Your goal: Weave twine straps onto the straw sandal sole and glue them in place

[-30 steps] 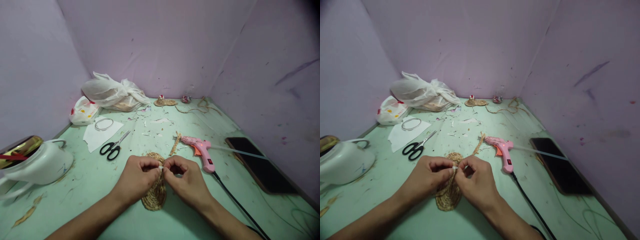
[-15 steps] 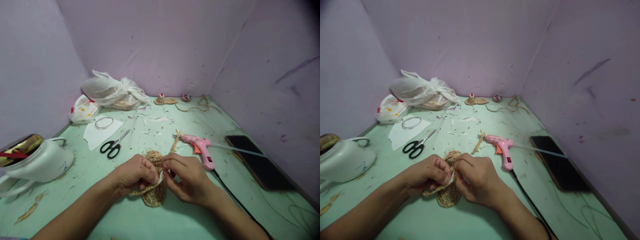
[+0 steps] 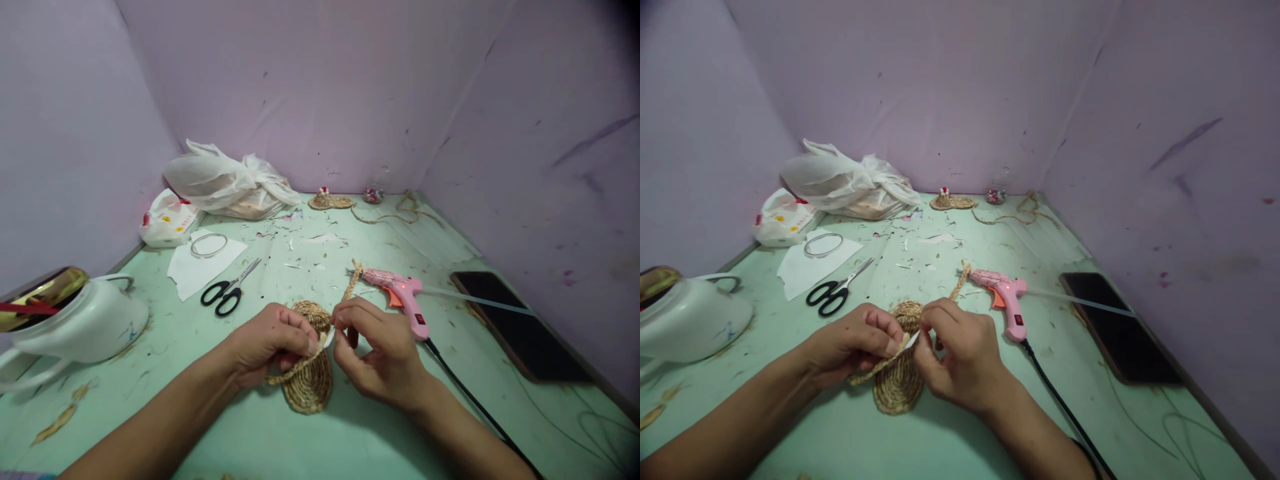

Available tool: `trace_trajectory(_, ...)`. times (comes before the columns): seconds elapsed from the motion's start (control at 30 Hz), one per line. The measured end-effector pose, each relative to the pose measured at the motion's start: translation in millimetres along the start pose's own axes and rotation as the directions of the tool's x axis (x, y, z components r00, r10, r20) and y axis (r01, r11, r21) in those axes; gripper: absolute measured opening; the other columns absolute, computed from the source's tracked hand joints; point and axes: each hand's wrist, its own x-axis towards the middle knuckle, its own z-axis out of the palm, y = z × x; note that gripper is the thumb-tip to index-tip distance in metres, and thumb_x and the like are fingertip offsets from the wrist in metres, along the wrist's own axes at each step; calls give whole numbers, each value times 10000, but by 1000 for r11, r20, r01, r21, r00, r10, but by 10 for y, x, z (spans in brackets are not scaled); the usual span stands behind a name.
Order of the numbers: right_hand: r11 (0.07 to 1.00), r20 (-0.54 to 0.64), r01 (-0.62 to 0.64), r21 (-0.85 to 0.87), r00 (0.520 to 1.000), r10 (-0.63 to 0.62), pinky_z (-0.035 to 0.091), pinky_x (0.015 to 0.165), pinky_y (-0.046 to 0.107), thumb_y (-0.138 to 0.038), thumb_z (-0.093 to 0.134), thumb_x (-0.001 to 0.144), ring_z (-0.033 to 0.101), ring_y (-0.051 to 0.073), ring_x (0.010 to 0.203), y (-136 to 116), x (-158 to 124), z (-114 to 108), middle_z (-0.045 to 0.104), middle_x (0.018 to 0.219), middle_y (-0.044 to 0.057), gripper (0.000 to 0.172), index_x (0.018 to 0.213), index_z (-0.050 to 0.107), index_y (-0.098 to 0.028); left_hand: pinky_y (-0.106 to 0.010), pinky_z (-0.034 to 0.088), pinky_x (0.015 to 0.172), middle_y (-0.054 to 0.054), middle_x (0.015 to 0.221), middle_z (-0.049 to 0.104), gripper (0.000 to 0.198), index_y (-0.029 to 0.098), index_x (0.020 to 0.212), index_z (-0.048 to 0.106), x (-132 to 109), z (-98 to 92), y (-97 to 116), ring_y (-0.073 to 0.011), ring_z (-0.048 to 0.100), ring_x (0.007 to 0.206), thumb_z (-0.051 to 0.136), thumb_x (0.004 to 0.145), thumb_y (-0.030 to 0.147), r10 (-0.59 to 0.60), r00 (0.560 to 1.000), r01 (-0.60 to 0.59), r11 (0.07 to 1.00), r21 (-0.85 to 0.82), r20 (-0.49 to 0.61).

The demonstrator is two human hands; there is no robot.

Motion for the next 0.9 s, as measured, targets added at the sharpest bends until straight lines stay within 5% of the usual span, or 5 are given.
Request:
trace_trajectory(0.17, 999, -77, -40, 13, 996, 41, 386, 489, 231, -56, 509, 679, 534, 107, 563, -16, -13, 30, 568, 716, 4, 148, 728, 487, -194, -166, 157, 338, 55, 324, 419, 62, 117, 488, 617, -1, 19, 14, -23, 280, 313, 620, 483, 180, 108, 992, -108, 994, -1, -62)
trace_trajectory(0.4, 1000, -64, -22, 7, 998, 23, 403, 503, 233, -68, 503, 684, 546, 117, 597, 8, -8, 59, 597, 763, 22, 151, 754, 497, -201, -163, 196, 295, 43, 319, 469, 52, 132, 481, 645, 3, -6, -48, -36, 311, 275, 601, 454, 136, -58, 989, 46, 995, 89, 135)
trace_trajectory(0.53, 997, -188, -62, 53, 979, 71, 418, 520, 250, -82, 484, 701, 536, 122, 578, 29, 75, -39, 583, 705, 17, 121, 685, 487, -202, -163, 251, 288, 23, 348, 528, 125, 132, 475, 664, -12, 39, -118, -54, 375, 283, 565, 414, 87, -229, 954, 182, 956, 229, 196)
trace_trajectory(0.67, 984, -229, -119, 132, 962, 147, 410, 527, 267, -119, 474, 716, 525, 136, 574, -1, 119, -128, 550, 621, 9, 126, 621, 463, -203, -162, 183, 292, 42, 309, 459, 49, 126, 462, 635, -24, 28, -33, -32, 305, 271, 592, 443, 112, -91, 990, 79, 991, 111, 107)
trace_trajectory(0.9, 826, 157, -391, 407, 920, 358, 424, 530, 249, -179, 555, 696, 512, 112, 540, -77, 128, -111, 546, 577, -10, 144, 579, 471, -187, -124, 253, 342, 38, 378, 499, 125, 101, 563, 625, -30, -99, 102, -17, 391, 328, 713, 519, 179, 118, 989, -132, 979, -155, -94)
